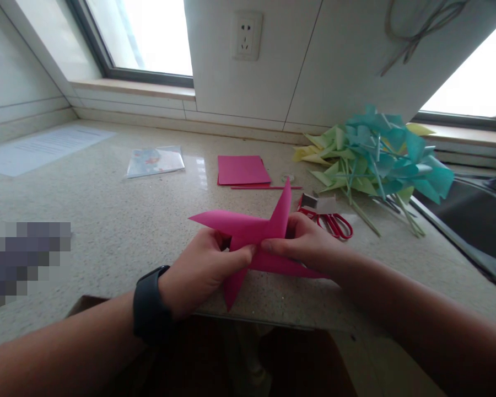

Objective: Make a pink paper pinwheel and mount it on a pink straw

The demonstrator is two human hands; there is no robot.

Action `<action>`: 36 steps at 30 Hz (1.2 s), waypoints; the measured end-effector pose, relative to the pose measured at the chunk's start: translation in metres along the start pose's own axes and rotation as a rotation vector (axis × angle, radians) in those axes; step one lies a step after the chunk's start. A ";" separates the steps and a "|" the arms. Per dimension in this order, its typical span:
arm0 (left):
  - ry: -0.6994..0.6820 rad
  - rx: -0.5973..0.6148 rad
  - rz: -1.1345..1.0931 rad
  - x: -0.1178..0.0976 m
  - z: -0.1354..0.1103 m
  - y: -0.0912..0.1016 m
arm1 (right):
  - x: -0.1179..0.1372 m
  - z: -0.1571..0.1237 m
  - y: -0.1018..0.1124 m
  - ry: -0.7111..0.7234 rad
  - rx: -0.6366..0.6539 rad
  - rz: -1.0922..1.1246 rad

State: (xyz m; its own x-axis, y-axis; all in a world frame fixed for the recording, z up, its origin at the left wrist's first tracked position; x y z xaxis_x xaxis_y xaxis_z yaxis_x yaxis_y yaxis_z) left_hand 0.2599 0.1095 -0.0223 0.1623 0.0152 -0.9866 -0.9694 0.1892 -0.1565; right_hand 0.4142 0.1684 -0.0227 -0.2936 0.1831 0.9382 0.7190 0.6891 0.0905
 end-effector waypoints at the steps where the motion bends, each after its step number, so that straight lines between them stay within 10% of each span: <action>1: 0.000 -0.005 0.005 0.000 0.000 0.000 | 0.000 0.000 0.001 0.013 -0.008 -0.014; 18: 0.072 -0.056 -0.002 0.002 0.000 0.007 | 0.012 -0.003 0.014 0.052 0.140 -0.225; 28: 0.066 -0.091 -0.077 0.003 0.000 0.010 | 0.010 0.011 0.081 0.229 -0.531 -0.681; 36: 0.048 -0.077 -0.022 0.002 -0.001 0.013 | 0.018 0.040 0.074 0.334 -0.664 -0.991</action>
State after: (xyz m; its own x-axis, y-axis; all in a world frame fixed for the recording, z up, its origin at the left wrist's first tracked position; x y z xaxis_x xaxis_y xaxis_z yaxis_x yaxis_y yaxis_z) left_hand 0.2478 0.1112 -0.0267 0.1765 -0.0360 -0.9836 -0.9773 0.1129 -0.1795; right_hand 0.4369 0.2510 -0.0122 -0.7879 -0.4694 0.3985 0.4868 -0.0786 0.8699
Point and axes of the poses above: each hand's wrist, its own z-axis towards the middle knuckle, its own y-axis out of the back of the hand, x = y × z, the point moved 5 cm from there along z, towards the middle knuckle, and after that the axes turned 10 degrees about -y, right-handed, at the moved point
